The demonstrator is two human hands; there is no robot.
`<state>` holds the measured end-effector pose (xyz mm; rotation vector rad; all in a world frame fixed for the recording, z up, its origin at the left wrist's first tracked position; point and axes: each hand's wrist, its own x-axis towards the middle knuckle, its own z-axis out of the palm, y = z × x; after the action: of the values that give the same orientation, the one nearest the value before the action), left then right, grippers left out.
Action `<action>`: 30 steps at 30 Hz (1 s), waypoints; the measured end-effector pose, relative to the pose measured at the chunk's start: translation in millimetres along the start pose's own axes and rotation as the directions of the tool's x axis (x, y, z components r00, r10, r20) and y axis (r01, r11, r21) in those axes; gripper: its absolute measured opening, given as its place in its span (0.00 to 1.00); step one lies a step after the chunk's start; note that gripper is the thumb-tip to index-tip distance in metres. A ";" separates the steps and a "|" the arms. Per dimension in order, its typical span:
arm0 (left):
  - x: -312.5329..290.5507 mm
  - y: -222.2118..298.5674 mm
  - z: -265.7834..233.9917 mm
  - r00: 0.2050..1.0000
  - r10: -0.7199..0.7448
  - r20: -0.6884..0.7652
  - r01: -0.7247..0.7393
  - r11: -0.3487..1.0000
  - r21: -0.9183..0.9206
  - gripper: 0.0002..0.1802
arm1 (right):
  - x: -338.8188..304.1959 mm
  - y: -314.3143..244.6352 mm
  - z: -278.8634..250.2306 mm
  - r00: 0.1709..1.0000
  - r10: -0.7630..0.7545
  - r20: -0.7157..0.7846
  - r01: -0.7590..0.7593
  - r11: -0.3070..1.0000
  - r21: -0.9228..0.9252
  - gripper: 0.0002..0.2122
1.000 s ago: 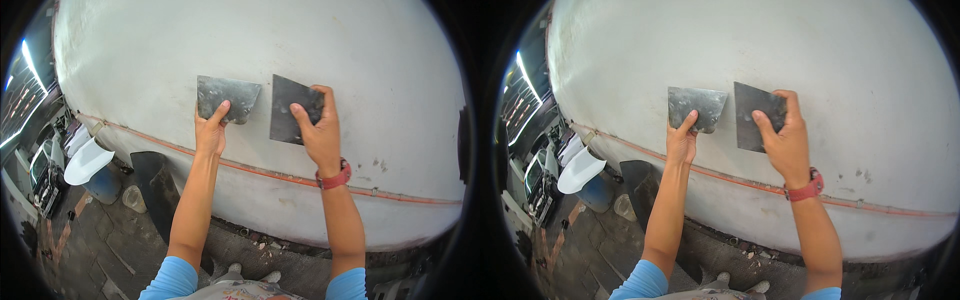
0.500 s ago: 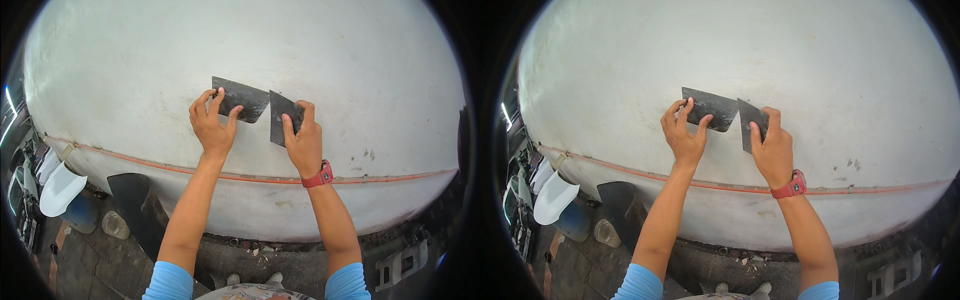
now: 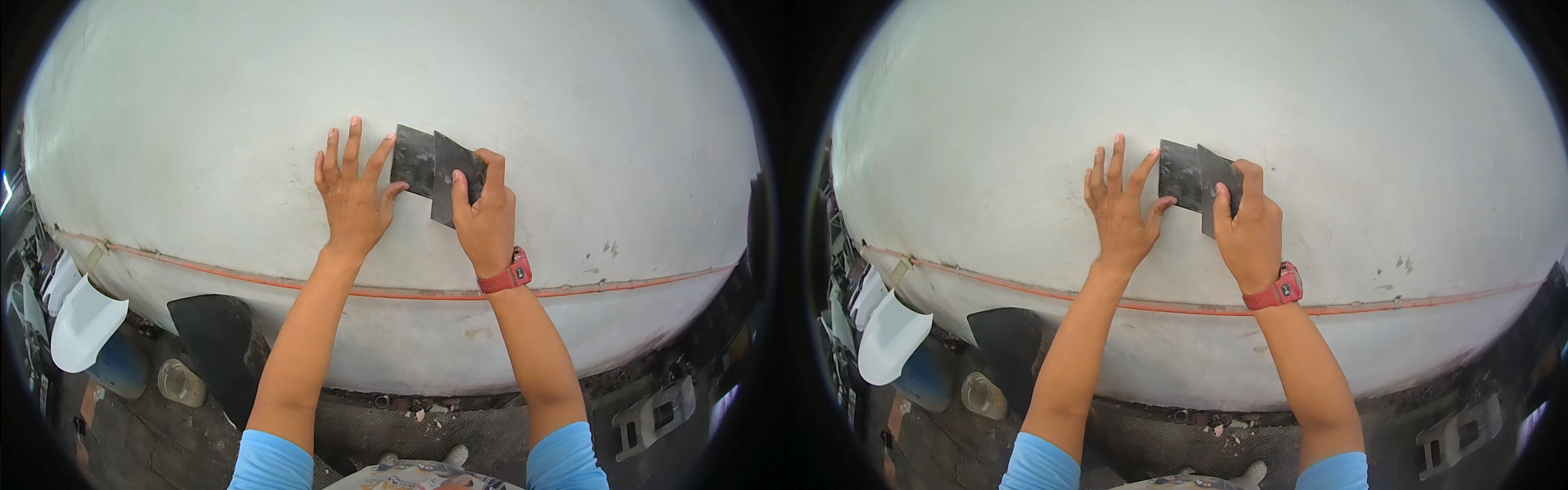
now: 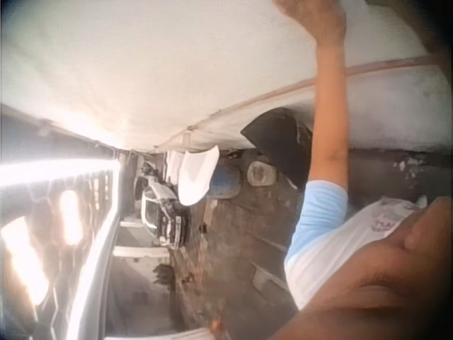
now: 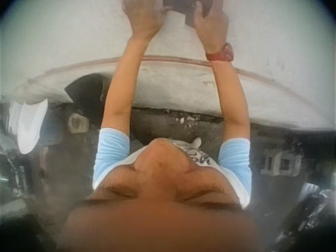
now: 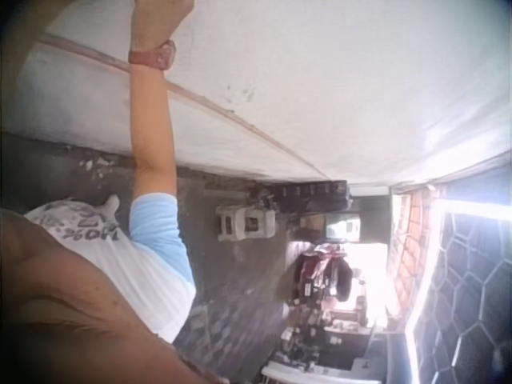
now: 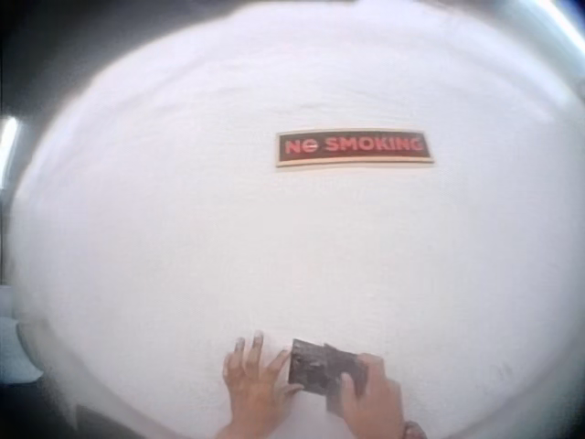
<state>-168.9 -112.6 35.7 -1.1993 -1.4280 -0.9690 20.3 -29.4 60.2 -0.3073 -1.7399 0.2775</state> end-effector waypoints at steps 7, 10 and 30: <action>3.1 -9.2 -6.2 0.996 -0.033 0.084 0.041 0.994 -0.102 0.58 | 28.8 -17.5 3.5 0.983 -0.098 0.158 0.104 0.994 -0.030 0.14; 7.0 -11.9 -7.4 0.994 -0.028 0.102 0.042 0.989 -0.142 0.60 | 27.0 -21.0 7.8 0.949 -0.189 0.253 0.218 0.972 -0.091 0.14; 16.4 -9.8 -12.2 0.993 0.044 0.113 -0.026 0.987 -0.156 0.61 | 24.0 -18.8 -7.5 0.878 -0.223 0.424 0.310 0.939 -0.148 0.15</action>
<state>-176.4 -123.1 54.3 -1.4105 -1.4381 -1.0134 22.4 -38.4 90.3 -0.1628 -2.2014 -0.0578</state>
